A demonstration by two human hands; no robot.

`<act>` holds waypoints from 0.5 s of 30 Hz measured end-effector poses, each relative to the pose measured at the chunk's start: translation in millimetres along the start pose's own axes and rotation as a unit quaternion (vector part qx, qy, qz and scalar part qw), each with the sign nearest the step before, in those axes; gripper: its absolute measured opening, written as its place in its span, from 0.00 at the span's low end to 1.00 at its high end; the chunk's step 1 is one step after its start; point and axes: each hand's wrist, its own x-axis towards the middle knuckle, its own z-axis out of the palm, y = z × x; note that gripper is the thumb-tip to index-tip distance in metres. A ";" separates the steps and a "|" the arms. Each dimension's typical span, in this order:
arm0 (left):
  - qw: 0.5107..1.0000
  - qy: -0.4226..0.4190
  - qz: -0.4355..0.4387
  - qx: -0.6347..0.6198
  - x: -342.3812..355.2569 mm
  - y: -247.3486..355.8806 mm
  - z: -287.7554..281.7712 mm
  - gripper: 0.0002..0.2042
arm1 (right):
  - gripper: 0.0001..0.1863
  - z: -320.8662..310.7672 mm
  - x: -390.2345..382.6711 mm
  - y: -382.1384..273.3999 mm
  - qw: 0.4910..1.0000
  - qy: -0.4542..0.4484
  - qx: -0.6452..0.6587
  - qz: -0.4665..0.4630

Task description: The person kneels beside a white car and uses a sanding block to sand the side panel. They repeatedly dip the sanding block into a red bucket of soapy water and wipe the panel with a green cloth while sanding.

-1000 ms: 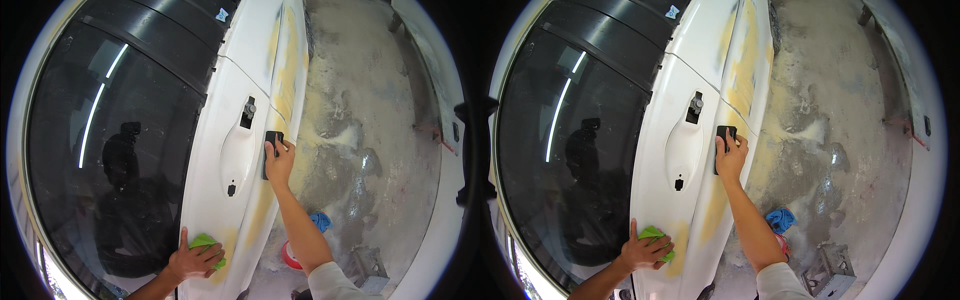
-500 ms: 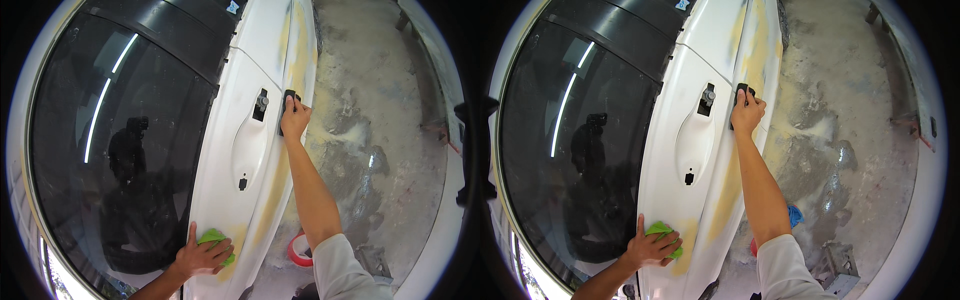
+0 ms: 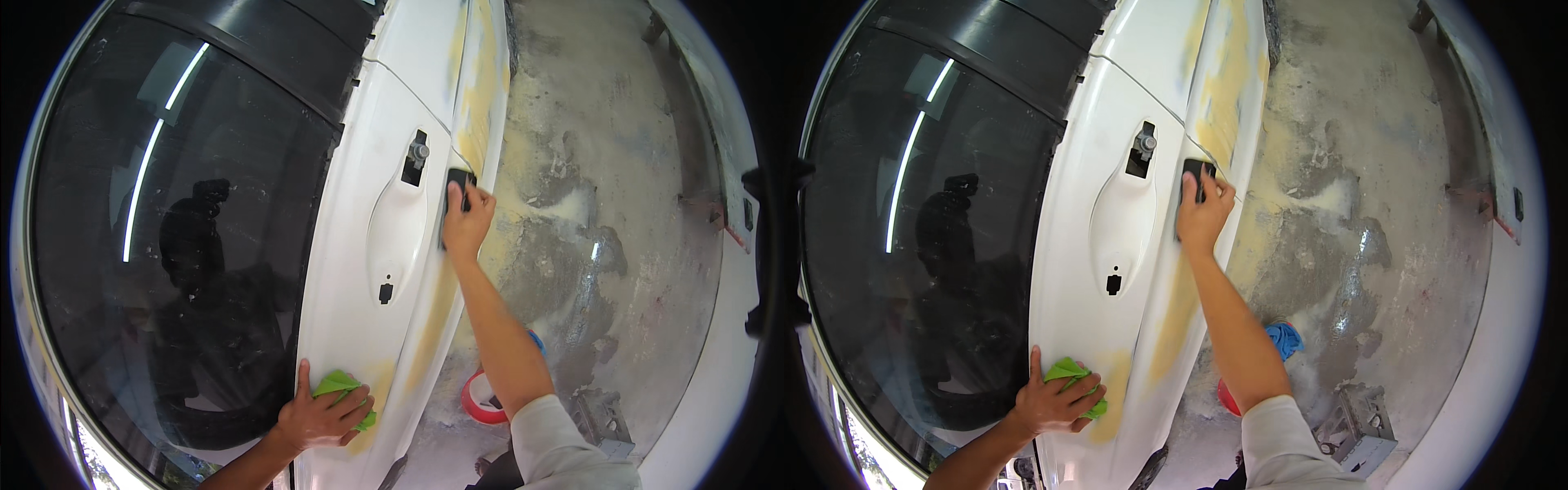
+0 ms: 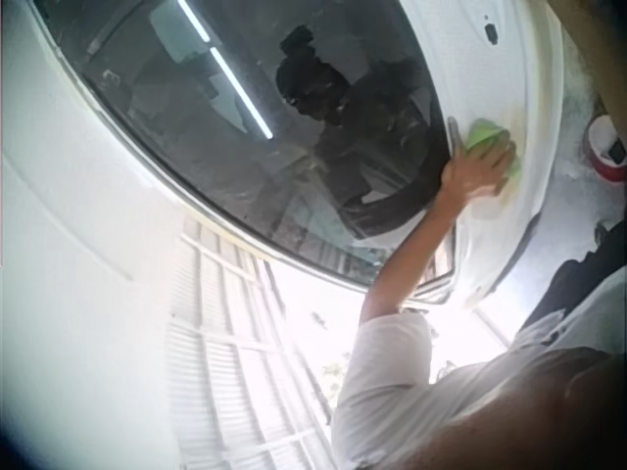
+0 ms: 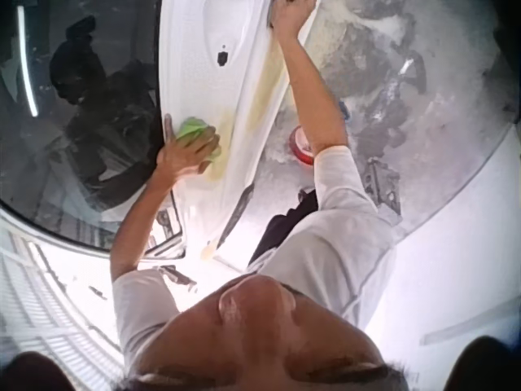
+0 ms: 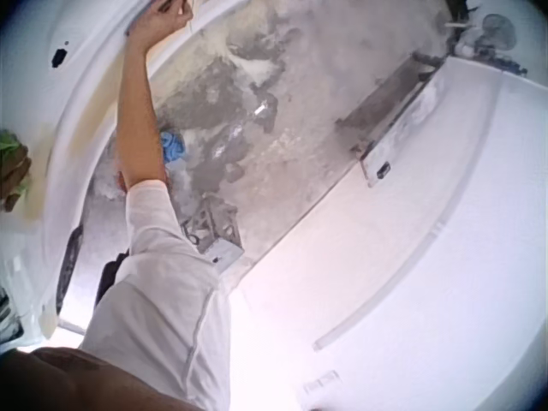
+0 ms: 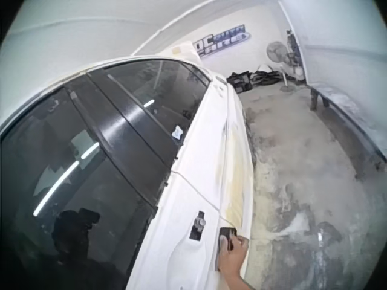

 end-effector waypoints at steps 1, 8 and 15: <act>1.000 0.001 -0.001 0.004 0.4 0.0 0.9 0.22 | 0.21 1.1 8.7 1.5 0.999 0.024 0.013 -0.020; 1.000 -0.002 -0.021 -0.017 -0.4 1.8 1.2 0.24 | 0.22 -14.3 -33.9 -1.0 1.000 -0.025 0.018 0.004; 1.000 0.002 -0.018 -0.003 1.1 3.0 -0.7 0.25 | 0.24 1.7 21.9 -27.8 0.998 0.016 0.016 0.058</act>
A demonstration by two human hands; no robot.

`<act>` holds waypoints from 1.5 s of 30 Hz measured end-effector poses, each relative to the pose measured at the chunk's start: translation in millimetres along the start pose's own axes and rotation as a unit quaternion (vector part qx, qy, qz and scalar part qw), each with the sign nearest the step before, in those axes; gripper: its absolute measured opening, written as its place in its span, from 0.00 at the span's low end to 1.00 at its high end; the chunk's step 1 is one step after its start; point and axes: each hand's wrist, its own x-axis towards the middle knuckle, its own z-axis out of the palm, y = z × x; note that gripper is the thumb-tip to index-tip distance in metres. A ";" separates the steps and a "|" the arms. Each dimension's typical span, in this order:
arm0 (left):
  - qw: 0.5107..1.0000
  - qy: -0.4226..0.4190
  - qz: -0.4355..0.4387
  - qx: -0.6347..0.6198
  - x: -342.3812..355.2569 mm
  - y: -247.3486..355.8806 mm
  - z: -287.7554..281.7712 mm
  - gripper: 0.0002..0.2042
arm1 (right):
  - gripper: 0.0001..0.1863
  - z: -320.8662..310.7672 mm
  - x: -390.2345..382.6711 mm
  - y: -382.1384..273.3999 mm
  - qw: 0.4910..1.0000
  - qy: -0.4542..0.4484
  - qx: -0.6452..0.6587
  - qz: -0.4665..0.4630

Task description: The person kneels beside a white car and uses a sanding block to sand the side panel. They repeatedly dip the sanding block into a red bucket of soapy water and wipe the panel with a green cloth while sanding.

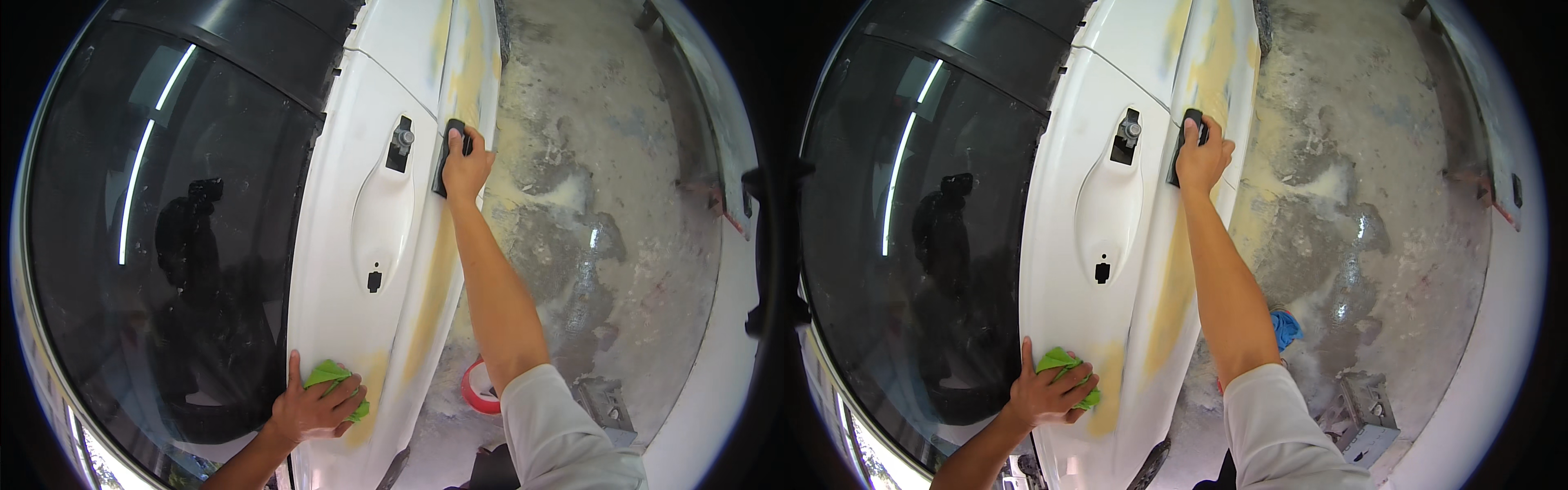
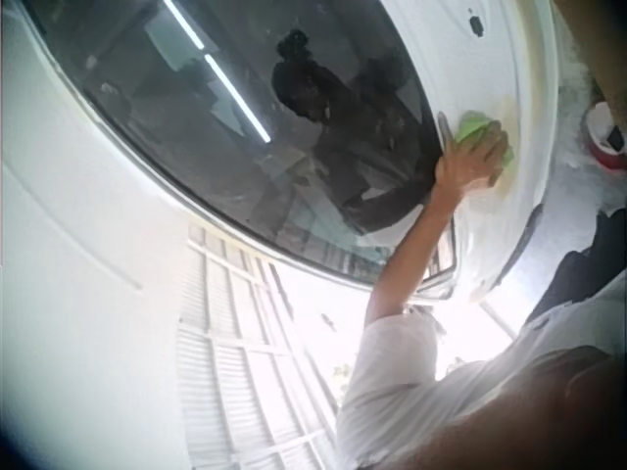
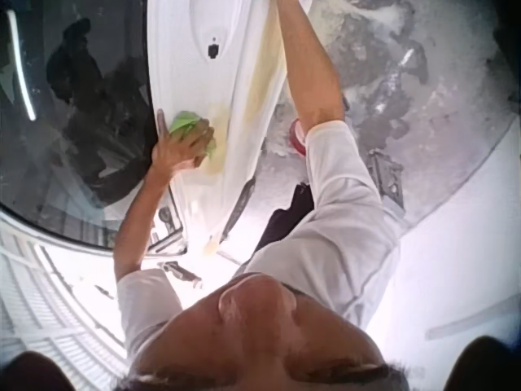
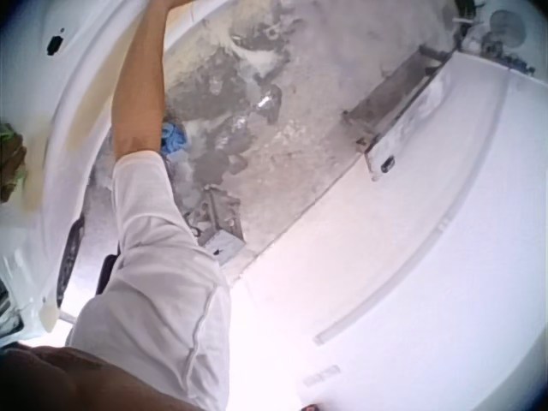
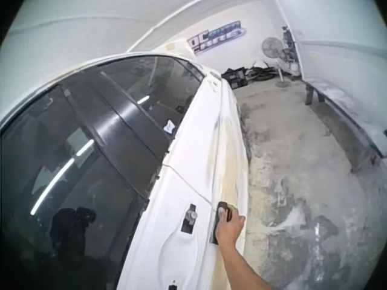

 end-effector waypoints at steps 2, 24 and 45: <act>1.000 0.001 0.000 0.003 -0.5 -0.8 1.0 0.25 | 0.25 -11.4 -27.3 3.9 1.000 -0.021 -0.012 0.010; 1.000 -0.002 -0.001 0.006 -0.3 0.1 0.3 0.26 | 0.23 -36.3 -58.9 44.1 0.992 -0.073 -0.004 -0.106; 1.000 -0.022 -0.006 0.001 4.6 0.3 -2.1 0.24 | 0.41 -103.0 -242.8 106.8 0.990 -0.122 0.064 0.020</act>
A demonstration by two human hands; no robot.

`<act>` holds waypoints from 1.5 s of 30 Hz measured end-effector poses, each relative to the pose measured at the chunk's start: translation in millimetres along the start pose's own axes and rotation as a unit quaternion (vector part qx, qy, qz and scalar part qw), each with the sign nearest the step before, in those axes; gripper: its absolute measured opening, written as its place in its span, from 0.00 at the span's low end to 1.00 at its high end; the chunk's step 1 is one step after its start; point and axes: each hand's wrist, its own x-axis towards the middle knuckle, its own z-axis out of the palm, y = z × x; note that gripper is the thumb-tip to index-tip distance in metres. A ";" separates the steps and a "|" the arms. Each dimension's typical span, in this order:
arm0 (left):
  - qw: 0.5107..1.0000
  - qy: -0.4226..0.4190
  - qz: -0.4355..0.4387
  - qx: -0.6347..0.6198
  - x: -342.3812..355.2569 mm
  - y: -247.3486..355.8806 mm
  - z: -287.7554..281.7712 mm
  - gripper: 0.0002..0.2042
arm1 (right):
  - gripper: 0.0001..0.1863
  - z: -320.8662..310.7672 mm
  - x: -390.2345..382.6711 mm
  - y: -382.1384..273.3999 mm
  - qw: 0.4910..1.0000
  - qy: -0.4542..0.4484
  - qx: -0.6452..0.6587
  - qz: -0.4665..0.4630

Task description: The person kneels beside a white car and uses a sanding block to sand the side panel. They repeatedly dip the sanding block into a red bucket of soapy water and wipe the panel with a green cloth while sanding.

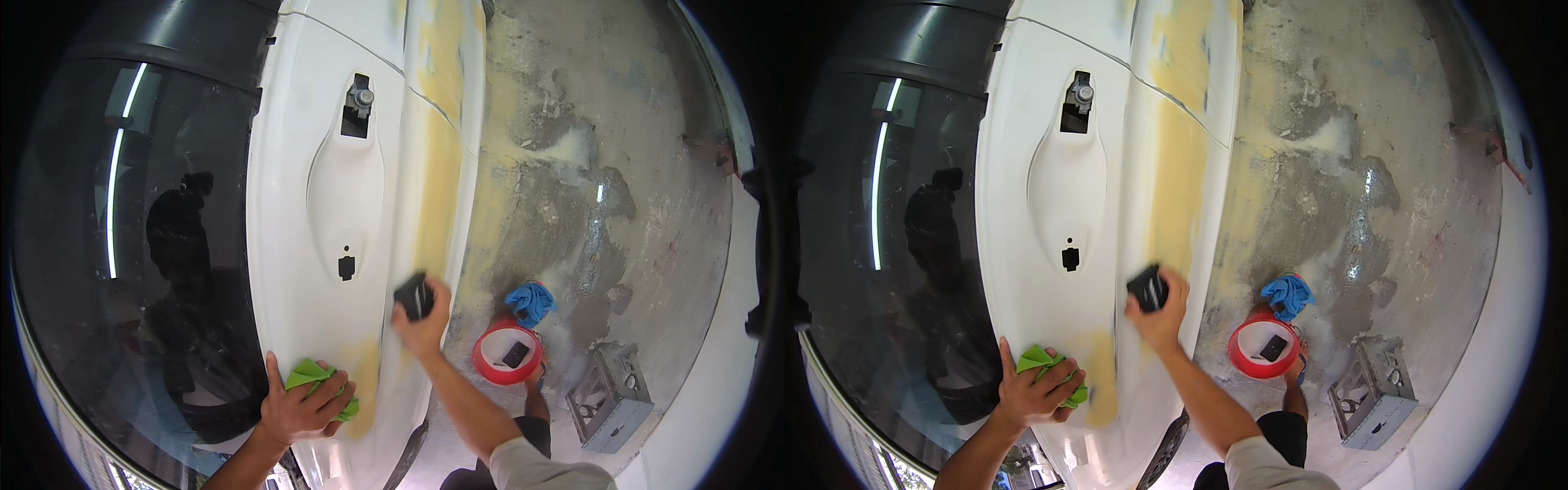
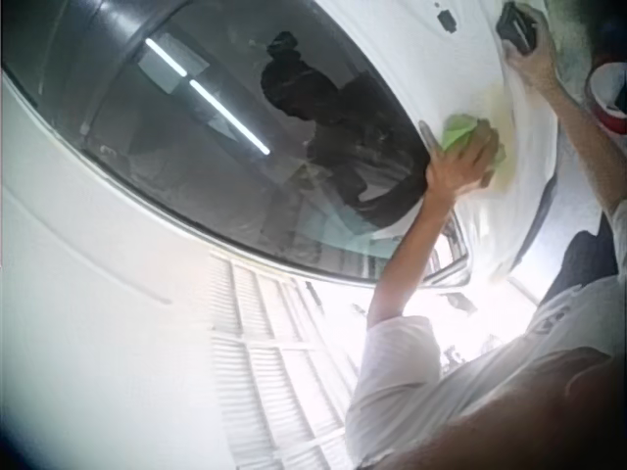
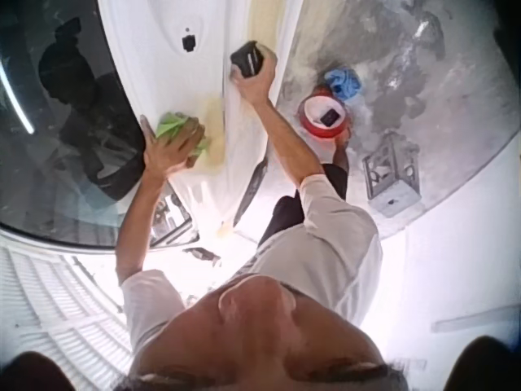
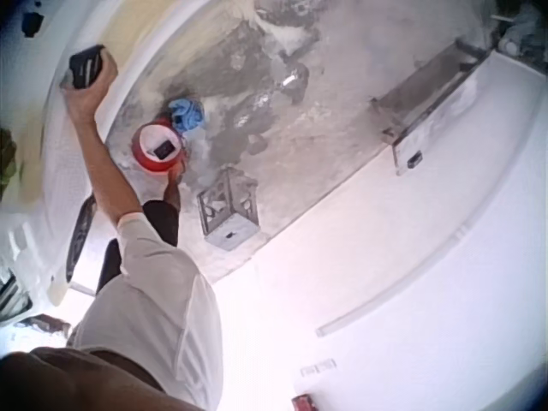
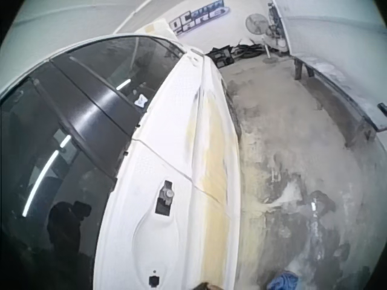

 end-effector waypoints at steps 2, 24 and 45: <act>1.000 0.002 -0.005 0.001 -0.3 0.9 1.5 0.23 | 0.46 19.7 112.3 -47.5 0.998 0.060 0.007 0.014; 0.999 0.028 -0.032 -0.009 4.4 5.0 -1.8 0.22 | 0.30 -3.3 33.7 -4.9 0.995 0.027 0.091 0.038; 0.999 0.038 -0.017 -0.005 6.0 7.0 -4.5 0.24 | 0.19 -4.3 14.0 -19.1 0.991 0.037 0.108 0.068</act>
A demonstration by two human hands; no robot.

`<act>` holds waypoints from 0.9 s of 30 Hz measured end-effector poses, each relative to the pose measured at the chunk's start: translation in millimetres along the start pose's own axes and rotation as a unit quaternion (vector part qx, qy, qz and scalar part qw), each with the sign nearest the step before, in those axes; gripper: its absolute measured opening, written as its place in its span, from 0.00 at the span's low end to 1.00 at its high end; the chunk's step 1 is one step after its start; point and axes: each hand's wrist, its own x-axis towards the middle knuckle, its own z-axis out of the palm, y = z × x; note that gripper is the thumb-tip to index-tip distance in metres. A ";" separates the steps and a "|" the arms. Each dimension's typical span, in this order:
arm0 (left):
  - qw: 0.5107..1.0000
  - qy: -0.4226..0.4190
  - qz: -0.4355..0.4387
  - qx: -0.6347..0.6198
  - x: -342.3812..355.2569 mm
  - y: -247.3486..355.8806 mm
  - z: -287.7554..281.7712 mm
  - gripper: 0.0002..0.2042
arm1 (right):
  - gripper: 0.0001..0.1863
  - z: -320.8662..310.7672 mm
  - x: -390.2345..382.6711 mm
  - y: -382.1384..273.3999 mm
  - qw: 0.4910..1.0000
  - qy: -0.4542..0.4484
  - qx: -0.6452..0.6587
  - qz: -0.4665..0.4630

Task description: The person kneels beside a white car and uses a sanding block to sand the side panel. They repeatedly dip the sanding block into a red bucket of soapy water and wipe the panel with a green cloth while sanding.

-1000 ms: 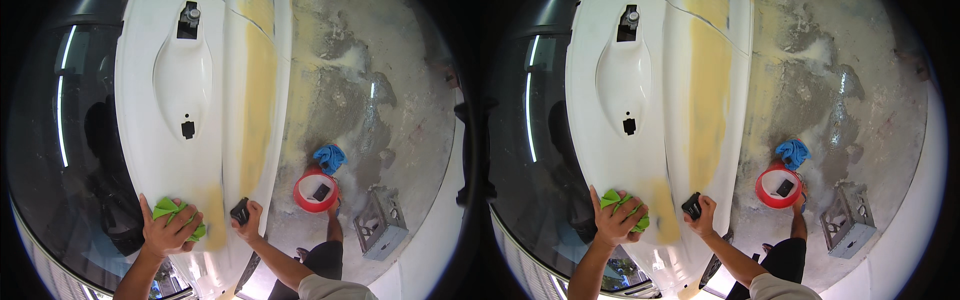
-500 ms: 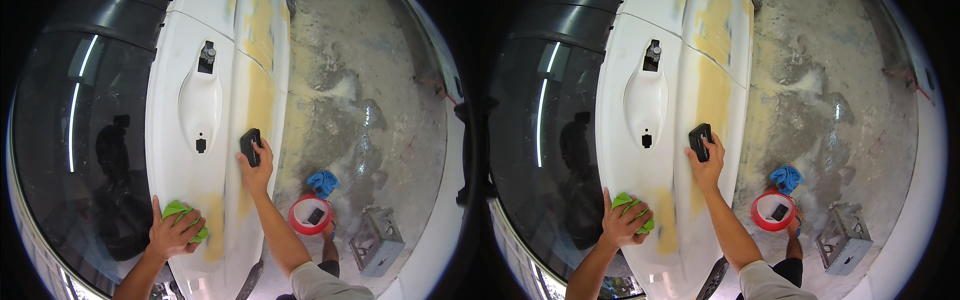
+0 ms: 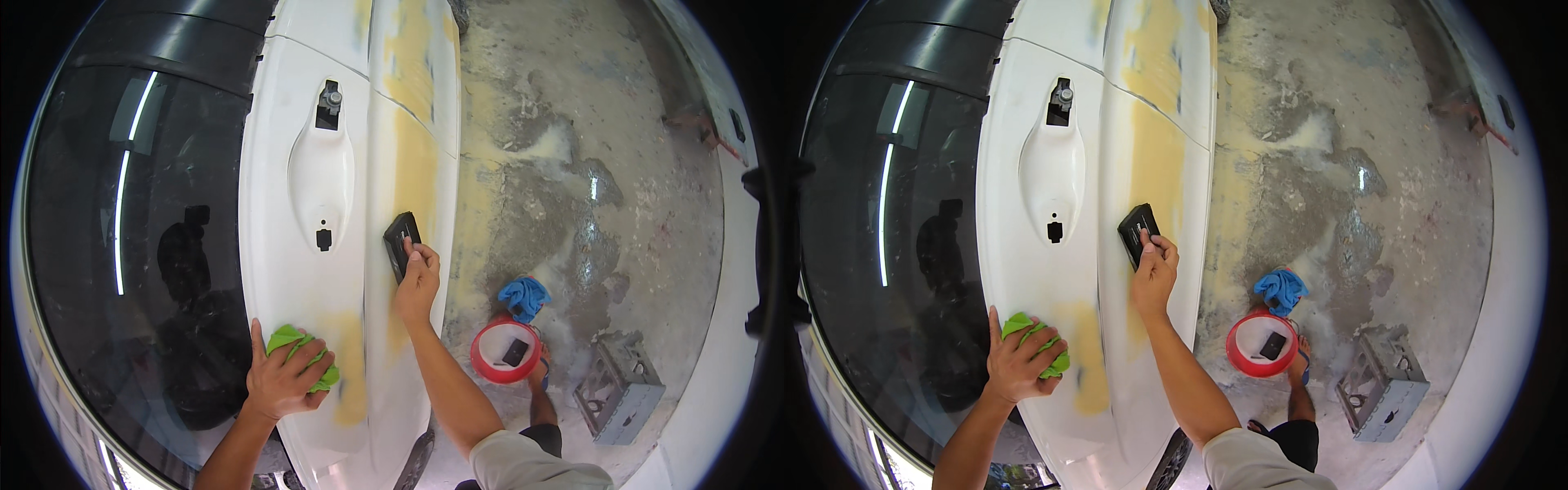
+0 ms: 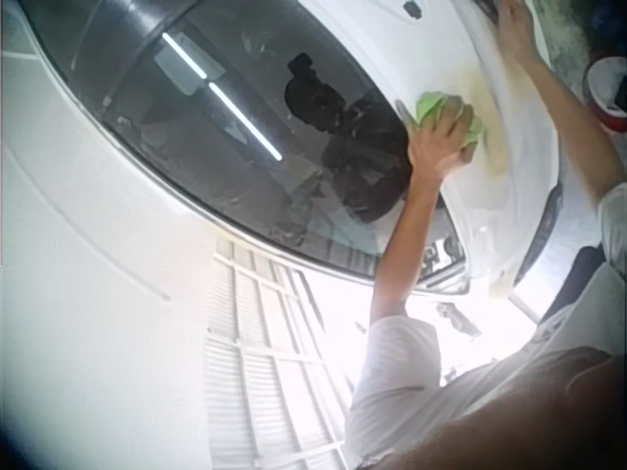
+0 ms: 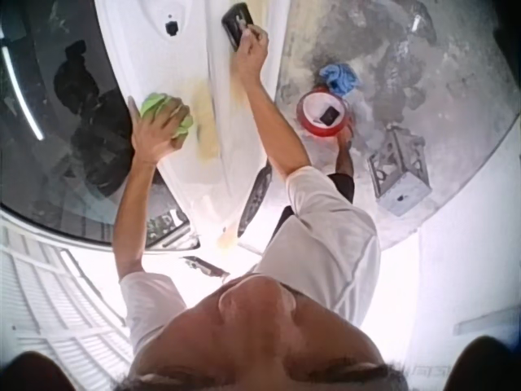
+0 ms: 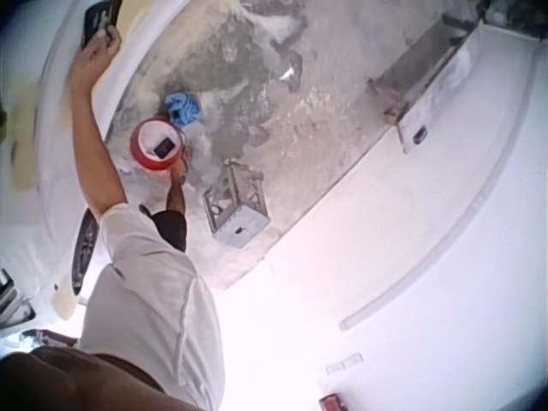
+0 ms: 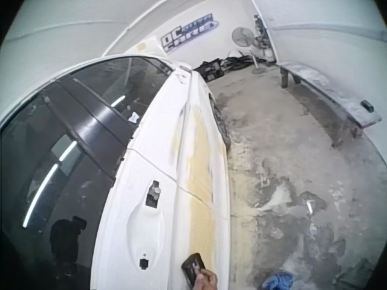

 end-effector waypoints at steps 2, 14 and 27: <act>1.000 -0.007 -0.004 -0.001 -0.2 0.0 -0.6 0.25 | 0.19 -2.2 -0.5 0.7 0.998 0.028 -0.041 -0.033; 1.000 0.002 -0.010 0.014 1.3 1.7 1.4 0.20 | 0.25 -3.4 1.0 10.4 0.997 0.015 -0.053 -0.048; 1.000 -0.007 -0.009 0.019 3.4 3.1 -0.5 0.19 | 0.28 -14.7 11.8 6.4 0.997 -0.042 -0.057 0.004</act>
